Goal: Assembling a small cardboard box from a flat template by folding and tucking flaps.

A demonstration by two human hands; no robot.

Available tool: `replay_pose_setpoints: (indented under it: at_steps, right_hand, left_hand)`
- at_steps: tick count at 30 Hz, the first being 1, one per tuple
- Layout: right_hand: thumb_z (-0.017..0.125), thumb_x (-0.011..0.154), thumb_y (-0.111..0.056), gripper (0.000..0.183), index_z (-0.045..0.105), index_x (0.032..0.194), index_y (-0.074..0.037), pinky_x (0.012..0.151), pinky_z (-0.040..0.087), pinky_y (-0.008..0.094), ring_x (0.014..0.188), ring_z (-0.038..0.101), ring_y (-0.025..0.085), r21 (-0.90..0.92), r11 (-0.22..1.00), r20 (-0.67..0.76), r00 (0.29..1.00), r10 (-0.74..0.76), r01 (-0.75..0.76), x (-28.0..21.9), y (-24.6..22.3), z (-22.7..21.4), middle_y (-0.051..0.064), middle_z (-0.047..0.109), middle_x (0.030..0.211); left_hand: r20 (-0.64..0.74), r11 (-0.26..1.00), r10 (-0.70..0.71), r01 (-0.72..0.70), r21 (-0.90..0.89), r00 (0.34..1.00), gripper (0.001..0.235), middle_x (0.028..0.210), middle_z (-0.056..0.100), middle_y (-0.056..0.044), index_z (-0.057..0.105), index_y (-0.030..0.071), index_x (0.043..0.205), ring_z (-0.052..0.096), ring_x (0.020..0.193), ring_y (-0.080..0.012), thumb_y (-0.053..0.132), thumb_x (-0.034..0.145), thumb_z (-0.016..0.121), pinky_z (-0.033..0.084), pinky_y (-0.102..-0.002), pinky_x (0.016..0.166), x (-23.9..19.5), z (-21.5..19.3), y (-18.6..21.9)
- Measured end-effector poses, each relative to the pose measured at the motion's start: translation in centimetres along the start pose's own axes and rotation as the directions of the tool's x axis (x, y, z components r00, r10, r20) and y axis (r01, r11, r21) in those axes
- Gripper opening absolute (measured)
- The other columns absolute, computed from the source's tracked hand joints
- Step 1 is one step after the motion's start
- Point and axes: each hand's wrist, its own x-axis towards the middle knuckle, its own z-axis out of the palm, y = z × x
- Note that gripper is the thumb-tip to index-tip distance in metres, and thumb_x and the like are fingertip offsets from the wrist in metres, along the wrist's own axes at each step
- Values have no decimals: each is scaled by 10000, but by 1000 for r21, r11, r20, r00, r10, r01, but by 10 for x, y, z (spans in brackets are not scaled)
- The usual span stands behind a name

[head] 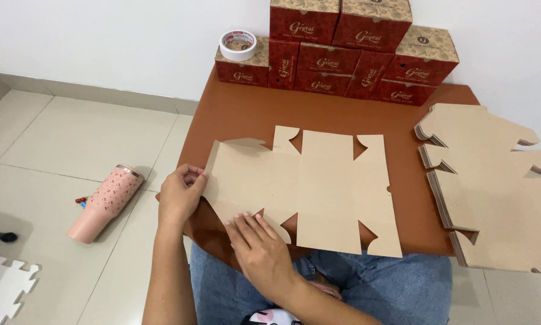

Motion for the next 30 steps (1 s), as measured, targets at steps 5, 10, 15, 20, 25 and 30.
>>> replay_pose_setpoints:
  at_steps: [5,10,15,20,25,30]
  right_hand:
    - [694,821,-19,308,699,1120,53,1020,507,458,1112,693,378,-111,993,-121,993,17,-30,-4,7,6,281,706,1163]
    - [675,836,9,188,728,1014,43,1005,532,414,1066,728,283,-151,988,-127,992,-7,-12,-6,15,-10,198,757,1084]
    - [683,825,27,160,717,975,69,956,564,440,1020,744,310,-64,998,-164,986,-22,12,-10,20,-20,209,762,1038]
    - [696,823,31,186,723,1008,33,891,510,341,1005,716,229,-15,999,-178,984,28,-31,-20,21,-31,149,766,1043]
    - [695,749,89,357,701,1100,26,765,526,293,817,656,182,120,984,-199,968,152,-130,-34,28,-43,101,745,852]
    - [655,836,24,495,537,1312,-42,702,588,277,791,698,162,374,834,-159,857,489,-407,-50,40,-52,90,706,1060]
  left_hand:
    - [82,980,37,-20,-199,996,283,850,713,-91,665,11,1124,617,729,-146,118,886,556,482,-246,650,9,4,-4]
    - [231,1000,18,-17,-6,973,589,938,692,-60,509,147,1416,617,742,-183,185,828,511,448,-288,525,21,-8,48]
    - [377,881,139,-288,375,916,296,1005,781,-24,799,146,1043,722,895,-160,322,806,779,557,-279,819,65,19,87]
    - [449,788,82,-334,517,890,253,898,760,-62,783,92,968,698,794,-188,311,868,706,553,-307,744,100,34,97]
    - [556,945,-73,-121,304,828,448,1234,682,-92,659,116,1300,627,1119,-225,202,878,537,504,-326,915,94,35,121]
    - [785,1000,-8,25,-10,619,614,927,647,-102,431,167,1532,610,641,-118,63,937,320,524,-186,538,120,66,117]
